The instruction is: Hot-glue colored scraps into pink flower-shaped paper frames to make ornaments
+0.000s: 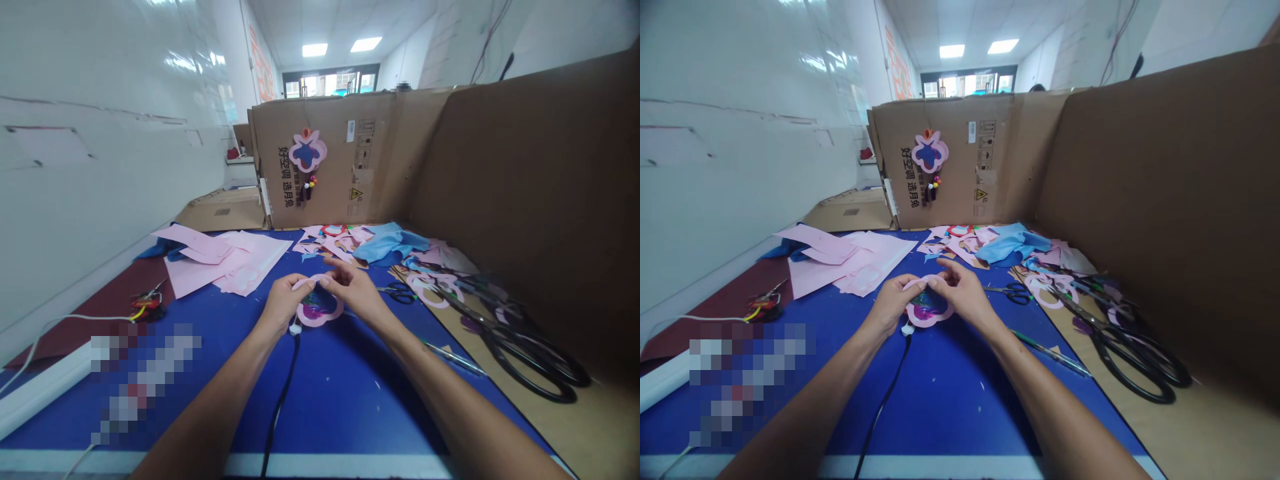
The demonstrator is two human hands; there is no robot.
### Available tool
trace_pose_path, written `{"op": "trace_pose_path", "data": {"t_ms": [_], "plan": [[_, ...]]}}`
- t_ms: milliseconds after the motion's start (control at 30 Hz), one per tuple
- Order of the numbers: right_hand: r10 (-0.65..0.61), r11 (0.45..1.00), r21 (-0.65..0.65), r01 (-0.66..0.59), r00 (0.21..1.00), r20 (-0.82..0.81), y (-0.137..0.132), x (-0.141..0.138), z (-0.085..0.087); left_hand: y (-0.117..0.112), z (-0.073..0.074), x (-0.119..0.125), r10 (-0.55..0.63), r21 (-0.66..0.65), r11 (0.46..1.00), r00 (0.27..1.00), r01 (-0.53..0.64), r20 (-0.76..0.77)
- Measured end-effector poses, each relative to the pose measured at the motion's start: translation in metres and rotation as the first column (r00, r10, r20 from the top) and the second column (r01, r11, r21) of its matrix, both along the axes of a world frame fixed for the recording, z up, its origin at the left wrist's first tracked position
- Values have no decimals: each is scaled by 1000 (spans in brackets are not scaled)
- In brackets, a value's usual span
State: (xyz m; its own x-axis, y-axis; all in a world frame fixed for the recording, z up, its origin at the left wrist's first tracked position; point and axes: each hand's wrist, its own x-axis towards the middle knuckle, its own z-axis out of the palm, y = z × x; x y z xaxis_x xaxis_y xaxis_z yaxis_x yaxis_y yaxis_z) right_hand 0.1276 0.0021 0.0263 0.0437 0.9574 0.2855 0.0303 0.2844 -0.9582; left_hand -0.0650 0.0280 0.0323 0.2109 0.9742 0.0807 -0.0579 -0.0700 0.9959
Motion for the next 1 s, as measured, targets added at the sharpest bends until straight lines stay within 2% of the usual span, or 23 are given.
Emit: {"op": "trace_pose_path", "data": {"t_ms": [267, 633, 1000], "plan": [[-17, 1000, 12, 17, 1000, 3, 0, -2, -7, -3, 1, 2, -38, -21, 999, 999, 38, 3], [-81, 996, 17, 82, 996, -34, 4, 3, -8, -3, 1, 0, -15, -60, 998, 1000, 14, -16], [-63, 998, -17, 63, 997, -45, 4, 1, -12, -1, 0, 0, -11, -82, 997, 1000, 10, -10]]}}
